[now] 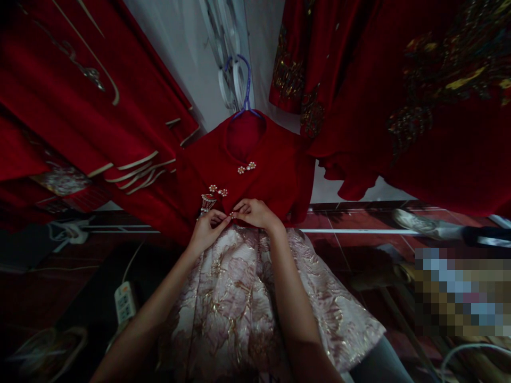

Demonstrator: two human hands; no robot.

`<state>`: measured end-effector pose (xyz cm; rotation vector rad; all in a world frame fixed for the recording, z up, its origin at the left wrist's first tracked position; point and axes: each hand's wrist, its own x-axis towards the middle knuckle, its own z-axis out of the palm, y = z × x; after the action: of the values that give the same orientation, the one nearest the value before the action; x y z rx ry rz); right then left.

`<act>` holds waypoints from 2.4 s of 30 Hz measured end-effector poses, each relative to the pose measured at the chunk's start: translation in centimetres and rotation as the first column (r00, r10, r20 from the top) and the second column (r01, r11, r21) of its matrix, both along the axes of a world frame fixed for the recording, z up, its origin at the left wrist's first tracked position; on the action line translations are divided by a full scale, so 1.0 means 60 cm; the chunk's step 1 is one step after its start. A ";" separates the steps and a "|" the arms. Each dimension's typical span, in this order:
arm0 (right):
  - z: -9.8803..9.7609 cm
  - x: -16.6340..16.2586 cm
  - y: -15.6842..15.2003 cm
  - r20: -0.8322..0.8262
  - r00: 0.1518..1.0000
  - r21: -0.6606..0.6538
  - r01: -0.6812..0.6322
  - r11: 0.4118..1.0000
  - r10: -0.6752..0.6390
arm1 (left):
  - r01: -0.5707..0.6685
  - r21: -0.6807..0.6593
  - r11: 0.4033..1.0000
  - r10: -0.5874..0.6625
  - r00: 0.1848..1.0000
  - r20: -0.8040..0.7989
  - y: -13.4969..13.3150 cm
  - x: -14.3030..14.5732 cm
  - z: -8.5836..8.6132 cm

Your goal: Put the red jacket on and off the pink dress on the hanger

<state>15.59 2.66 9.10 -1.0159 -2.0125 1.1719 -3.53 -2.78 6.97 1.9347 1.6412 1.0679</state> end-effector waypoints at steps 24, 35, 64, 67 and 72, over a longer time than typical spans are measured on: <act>0.036 0.052 -0.022 -0.186 0.953 -0.257 -0.284 0.924 0.241 | -0.059 -0.063 0.996 0.085 0.527 0.846 0.041 0.042 0.017; 0.042 0.059 -0.026 -0.215 0.939 -0.244 -0.316 0.917 0.267 | -0.083 -0.096 0.992 0.121 0.371 0.921 0.069 0.055 0.033; 0.042 0.068 -0.031 -0.183 0.931 -0.269 -0.356 0.895 0.315 | 0.292 0.363 0.885 -0.099 0.879 -0.467 0.147 0.102 0.202; 0.044 0.067 -0.033 -0.183 0.931 -0.270 -0.355 0.895 0.314 | 0.275 0.371 0.887 -0.142 0.927 -0.346 0.146 0.102 0.199; 0.048 0.066 -0.035 -0.211 0.930 -0.263 -0.349 0.900 0.299 | 0.218 0.392 0.894 -0.177 0.974 -0.139 0.150 0.108 0.192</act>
<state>19.54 0.56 11.98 -0.6976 -1.9584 1.7211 2.96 6.23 18.51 2.3948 1.3037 1.3272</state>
